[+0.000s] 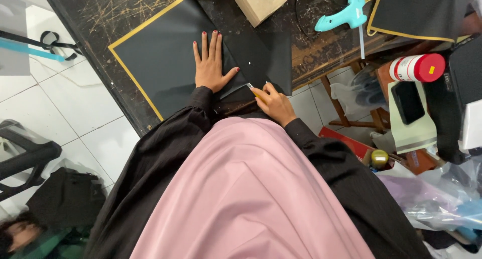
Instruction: The person wraps a cardboard base in black paper and secures it with tape to form a floral bouquet.
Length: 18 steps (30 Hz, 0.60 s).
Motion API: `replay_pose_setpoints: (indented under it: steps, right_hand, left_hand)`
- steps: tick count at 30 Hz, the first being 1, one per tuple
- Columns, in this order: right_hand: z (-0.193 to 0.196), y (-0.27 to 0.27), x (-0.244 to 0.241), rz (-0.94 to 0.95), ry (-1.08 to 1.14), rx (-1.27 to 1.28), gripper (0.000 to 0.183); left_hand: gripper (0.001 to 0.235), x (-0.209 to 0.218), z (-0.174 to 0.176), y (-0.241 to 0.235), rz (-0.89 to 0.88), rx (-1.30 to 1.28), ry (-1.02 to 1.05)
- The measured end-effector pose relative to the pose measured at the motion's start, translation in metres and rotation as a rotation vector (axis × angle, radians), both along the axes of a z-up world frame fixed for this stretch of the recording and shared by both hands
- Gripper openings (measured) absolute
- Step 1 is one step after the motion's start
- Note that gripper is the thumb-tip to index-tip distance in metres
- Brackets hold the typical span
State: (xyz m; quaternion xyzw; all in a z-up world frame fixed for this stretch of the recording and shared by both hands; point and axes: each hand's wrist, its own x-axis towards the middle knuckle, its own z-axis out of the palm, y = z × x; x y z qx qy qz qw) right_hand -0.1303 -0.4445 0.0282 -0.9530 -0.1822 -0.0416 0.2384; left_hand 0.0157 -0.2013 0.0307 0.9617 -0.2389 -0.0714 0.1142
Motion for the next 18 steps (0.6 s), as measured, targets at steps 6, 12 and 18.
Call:
replay_pose_setpoints:
  steps: [6, 12, 18]
  right_hand:
    - [-0.006, -0.006, 0.0, -0.011, -0.037, -0.061, 0.029]
    - [-0.001, -0.006, 0.002, -0.066, -0.048, -0.063, 0.028]
    - [0.0, -0.004, 0.01, -0.067, -0.098, -0.126, 0.029]
  left_hand:
    - [0.114, 0.0, -0.001, 0.0, -0.002, 0.007, 0.014]
    - [0.113, 0.0, -0.006, 0.002, -0.001, -0.015, -0.001]
    - [0.114, 0.0, -0.004, 0.001, -0.002, 0.009, 0.0]
